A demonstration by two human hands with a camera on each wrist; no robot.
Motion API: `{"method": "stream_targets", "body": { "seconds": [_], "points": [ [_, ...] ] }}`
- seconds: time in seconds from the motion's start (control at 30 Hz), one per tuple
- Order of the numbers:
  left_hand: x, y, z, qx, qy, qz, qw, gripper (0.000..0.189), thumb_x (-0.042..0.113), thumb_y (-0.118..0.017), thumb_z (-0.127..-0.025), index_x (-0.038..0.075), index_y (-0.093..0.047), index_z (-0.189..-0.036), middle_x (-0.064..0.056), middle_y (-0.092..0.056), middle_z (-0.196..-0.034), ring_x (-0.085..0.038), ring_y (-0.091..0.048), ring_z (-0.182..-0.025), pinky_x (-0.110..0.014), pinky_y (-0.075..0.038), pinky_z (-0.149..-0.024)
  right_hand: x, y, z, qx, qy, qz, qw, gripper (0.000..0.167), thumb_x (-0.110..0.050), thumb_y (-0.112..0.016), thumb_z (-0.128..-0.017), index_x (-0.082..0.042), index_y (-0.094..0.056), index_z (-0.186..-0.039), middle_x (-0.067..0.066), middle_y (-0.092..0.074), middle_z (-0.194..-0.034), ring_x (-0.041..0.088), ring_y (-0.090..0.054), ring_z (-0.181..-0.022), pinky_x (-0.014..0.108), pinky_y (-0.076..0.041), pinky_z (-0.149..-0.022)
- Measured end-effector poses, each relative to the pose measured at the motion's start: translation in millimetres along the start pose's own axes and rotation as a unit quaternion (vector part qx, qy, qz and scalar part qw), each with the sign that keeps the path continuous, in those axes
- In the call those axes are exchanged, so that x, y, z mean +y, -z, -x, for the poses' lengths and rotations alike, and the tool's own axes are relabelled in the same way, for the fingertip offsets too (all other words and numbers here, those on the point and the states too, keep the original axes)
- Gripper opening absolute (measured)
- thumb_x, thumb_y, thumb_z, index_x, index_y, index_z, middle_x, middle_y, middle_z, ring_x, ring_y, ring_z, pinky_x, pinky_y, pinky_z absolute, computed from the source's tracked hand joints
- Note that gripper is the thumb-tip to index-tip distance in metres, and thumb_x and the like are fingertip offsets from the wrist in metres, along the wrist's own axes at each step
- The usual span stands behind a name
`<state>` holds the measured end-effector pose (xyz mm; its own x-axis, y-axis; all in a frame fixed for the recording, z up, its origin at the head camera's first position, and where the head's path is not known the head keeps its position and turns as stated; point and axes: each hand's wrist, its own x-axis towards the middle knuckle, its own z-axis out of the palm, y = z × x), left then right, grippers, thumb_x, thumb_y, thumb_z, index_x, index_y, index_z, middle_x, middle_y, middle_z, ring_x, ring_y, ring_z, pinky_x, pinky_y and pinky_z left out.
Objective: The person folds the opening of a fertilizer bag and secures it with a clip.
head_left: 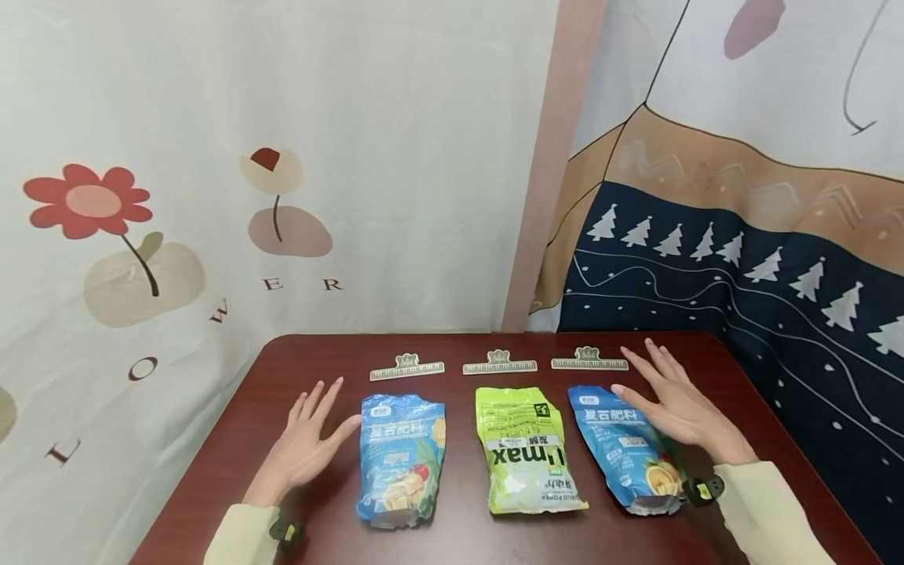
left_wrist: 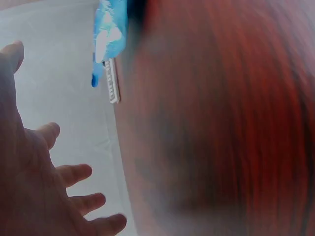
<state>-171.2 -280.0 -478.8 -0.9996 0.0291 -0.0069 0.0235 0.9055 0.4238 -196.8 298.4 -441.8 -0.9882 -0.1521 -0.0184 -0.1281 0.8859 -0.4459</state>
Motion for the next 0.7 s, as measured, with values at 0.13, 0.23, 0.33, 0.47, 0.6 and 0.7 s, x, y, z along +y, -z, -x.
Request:
{"method": "stream_targets", "body": {
  "seconds": [0.13,0.23,0.33,0.47,0.6,0.7],
  "points": [
    [3.8,1.3,-0.8,-0.027,0.015,0.041,0.9987,0.085,0.071,-0.044,-0.099,0.033,-0.008,-0.166,-0.019,-0.010,-0.172,-0.052,-0.008,-0.155,-0.085,-0.023,-0.107,-13.7,-1.8,-3.8,-0.009,0.017,-0.030,0.9994,0.081,-0.063,-0.052,-0.100,-0.022,-0.024,-0.164,0.023,-0.003,-0.172,0.053,-0.005,-0.154,0.086,-0.018,-0.107],
    [5.2,2.2,-1.9,-0.030,0.017,0.081,0.9961,0.084,0.068,-0.043,-0.100,0.030,-0.008,-0.166,-0.018,-0.011,-0.172,-0.051,-0.011,-0.155,-0.081,-0.019,-0.113,-25.6,-3.7,-7.0,-0.018,0.030,-0.053,0.9980,0.079,-0.060,-0.054,-0.100,-0.023,-0.025,-0.164,0.023,-0.006,-0.171,0.055,-0.009,-0.153,0.086,-0.019,-0.106],
    [5.9,3.1,-3.0,-0.033,0.023,0.127,0.9911,0.084,0.068,-0.043,-0.101,0.030,-0.004,-0.166,-0.017,-0.012,-0.173,-0.049,-0.013,-0.156,-0.074,-0.019,-0.118,-37.9,-6.3,-8.8,-0.030,0.041,-0.066,0.9965,0.079,-0.060,-0.054,-0.100,-0.023,-0.025,-0.164,0.023,-0.008,-0.171,0.056,-0.013,-0.152,0.085,-0.020,-0.108],
    [6.1,4.4,-3.3,-0.043,0.041,0.180,0.9818,0.086,0.070,-0.042,-0.100,0.031,-0.002,-0.166,-0.016,-0.016,-0.172,-0.045,-0.020,-0.156,-0.067,-0.024,-0.121,-53.9,-12.2,-11.7,-0.039,0.068,-0.078,0.9939,0.079,-0.059,-0.054,-0.101,-0.018,-0.028,-0.163,0.022,-0.017,-0.170,0.054,-0.018,-0.153,0.081,-0.023,-0.111],
    [6.5,4.7,-3.5,-0.051,0.059,0.223,0.9716,0.088,0.071,-0.044,-0.099,0.029,-0.007,-0.166,-0.016,-0.023,-0.170,-0.043,-0.029,-0.154,-0.066,-0.028,-0.120,-69.4,-21.1,-14.9,-0.047,0.090,-0.098,0.9900,0.078,-0.057,-0.056,-0.100,-0.015,-0.033,-0.161,0.019,-0.029,-0.167,0.046,-0.027,-0.153,0.074,-0.028,-0.115],
    [6.0,4.0,-5.4,-0.051,0.065,0.263,0.9612,0.088,0.069,-0.047,-0.099,0.024,-0.012,-0.166,-0.019,-0.027,-0.168,-0.042,-0.034,-0.152,-0.060,-0.033,-0.120,-80.4,-28.6,-16.6,-0.061,0.094,-0.119,0.9866,0.074,-0.055,-0.058,-0.100,-0.017,-0.036,-0.160,0.016,-0.035,-0.165,0.043,-0.036,-0.150,0.069,-0.034,-0.115]
  ]
}}
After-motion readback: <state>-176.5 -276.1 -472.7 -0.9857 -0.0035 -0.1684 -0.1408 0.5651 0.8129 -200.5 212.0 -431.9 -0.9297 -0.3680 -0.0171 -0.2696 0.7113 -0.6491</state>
